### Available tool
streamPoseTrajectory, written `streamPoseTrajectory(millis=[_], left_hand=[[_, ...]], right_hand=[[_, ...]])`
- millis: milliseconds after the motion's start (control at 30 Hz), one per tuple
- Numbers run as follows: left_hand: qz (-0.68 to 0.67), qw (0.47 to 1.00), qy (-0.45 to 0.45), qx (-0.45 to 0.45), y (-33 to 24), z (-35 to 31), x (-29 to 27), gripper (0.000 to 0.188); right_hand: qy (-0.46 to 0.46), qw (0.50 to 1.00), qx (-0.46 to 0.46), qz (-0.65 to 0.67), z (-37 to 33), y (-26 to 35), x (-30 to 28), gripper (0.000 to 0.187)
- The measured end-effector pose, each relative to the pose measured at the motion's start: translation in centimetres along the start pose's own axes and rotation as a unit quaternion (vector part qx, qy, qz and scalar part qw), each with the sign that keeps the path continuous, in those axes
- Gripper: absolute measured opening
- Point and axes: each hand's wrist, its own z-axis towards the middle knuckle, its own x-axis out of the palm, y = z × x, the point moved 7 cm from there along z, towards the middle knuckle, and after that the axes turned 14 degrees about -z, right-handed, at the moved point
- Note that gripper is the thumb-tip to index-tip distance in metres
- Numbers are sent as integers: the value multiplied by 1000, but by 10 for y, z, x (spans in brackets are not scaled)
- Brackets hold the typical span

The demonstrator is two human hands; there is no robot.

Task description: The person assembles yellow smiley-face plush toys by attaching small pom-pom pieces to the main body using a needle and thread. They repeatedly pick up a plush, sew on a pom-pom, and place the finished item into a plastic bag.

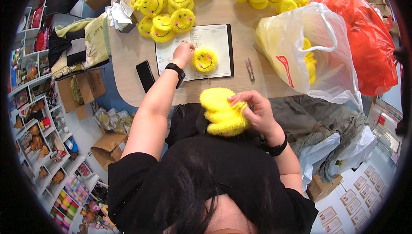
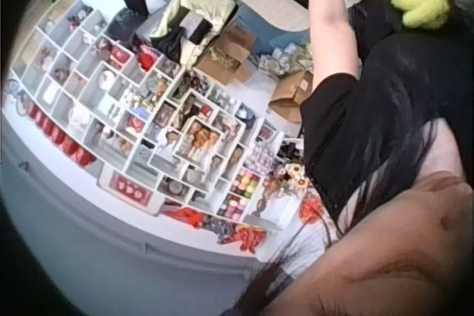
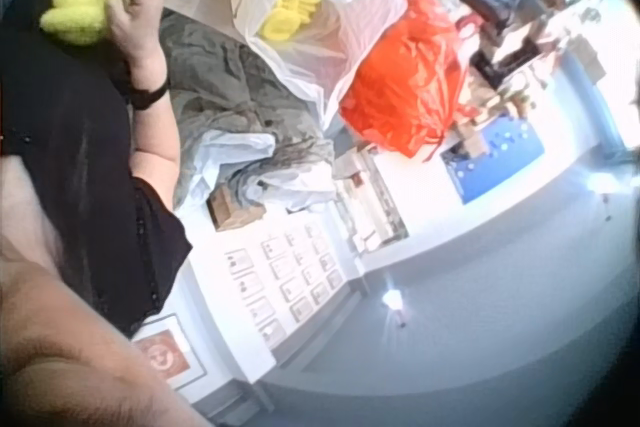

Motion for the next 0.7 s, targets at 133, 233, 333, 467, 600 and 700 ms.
streamPoseTrajectory(millis=[133,233,333,467,600,700], left_hand=[[12,1000,-13,15,-1,-9,0,18],[45,999,21,11,-1,-10,4,17],[30,999,19,30,-7,-11,3,15],[-48,991,-15,125,-46,-31,-9,13],[-131,962,-28,237,-117,-81,-34,12],[-221,937,-5,272,-170,-116,-59,11]], right_hand=[[-20,998,22,51,6,-12,-10,17],[-28,999,20,37,13,-13,-19,16],[-46,999,14,13,14,-9,-25,15],[-79,997,-7,-6,11,-2,-28,14],[-89,995,18,-47,7,-6,-24,14],[-81,988,-18,-130,15,-1,-14,15]])
